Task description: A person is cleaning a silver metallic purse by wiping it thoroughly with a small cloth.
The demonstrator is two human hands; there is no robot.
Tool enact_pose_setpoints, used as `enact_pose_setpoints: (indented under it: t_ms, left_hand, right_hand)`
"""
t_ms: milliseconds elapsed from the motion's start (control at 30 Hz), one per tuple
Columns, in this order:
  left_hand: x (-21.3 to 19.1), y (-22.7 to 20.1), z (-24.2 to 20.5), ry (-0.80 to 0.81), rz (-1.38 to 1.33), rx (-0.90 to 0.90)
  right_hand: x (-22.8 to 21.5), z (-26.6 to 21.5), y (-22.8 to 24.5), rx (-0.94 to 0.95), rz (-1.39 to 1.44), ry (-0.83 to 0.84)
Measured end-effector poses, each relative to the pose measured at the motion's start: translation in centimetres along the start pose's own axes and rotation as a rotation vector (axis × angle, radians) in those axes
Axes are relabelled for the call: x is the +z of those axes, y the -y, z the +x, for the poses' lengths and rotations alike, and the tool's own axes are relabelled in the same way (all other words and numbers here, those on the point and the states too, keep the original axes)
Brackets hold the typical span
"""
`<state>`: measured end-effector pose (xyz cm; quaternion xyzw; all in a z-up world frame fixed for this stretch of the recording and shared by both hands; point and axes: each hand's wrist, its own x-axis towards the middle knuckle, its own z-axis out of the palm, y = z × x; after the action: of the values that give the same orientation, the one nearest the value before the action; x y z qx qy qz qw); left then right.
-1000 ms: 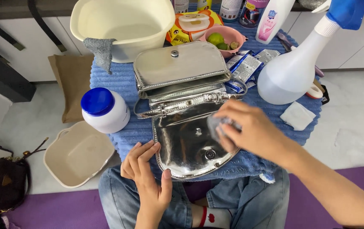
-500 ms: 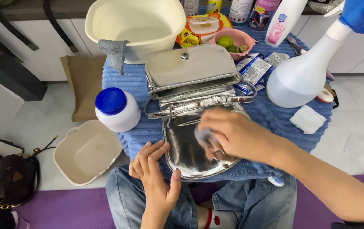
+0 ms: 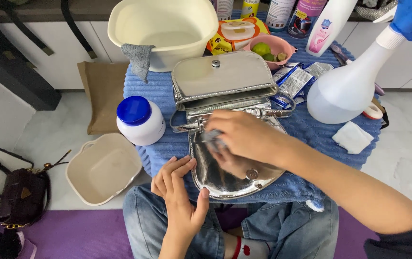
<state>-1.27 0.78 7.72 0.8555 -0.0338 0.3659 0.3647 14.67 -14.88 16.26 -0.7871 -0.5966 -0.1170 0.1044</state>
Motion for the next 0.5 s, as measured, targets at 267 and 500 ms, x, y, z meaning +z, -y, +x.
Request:
enact_pose_setpoints:
  t_ms: [267,500]
  left_hand:
    - [0.3,0.3,-0.4,-0.009,-0.009,0.009]
    - [0.5,1.5,-0.7,0.006,-0.022,0.03]
  right_hand:
    - [0.2,1.8,1.5,0.14,0.386,-0.123]
    - [-0.9,0.5,5.0,0.053,0.502,-0.108]
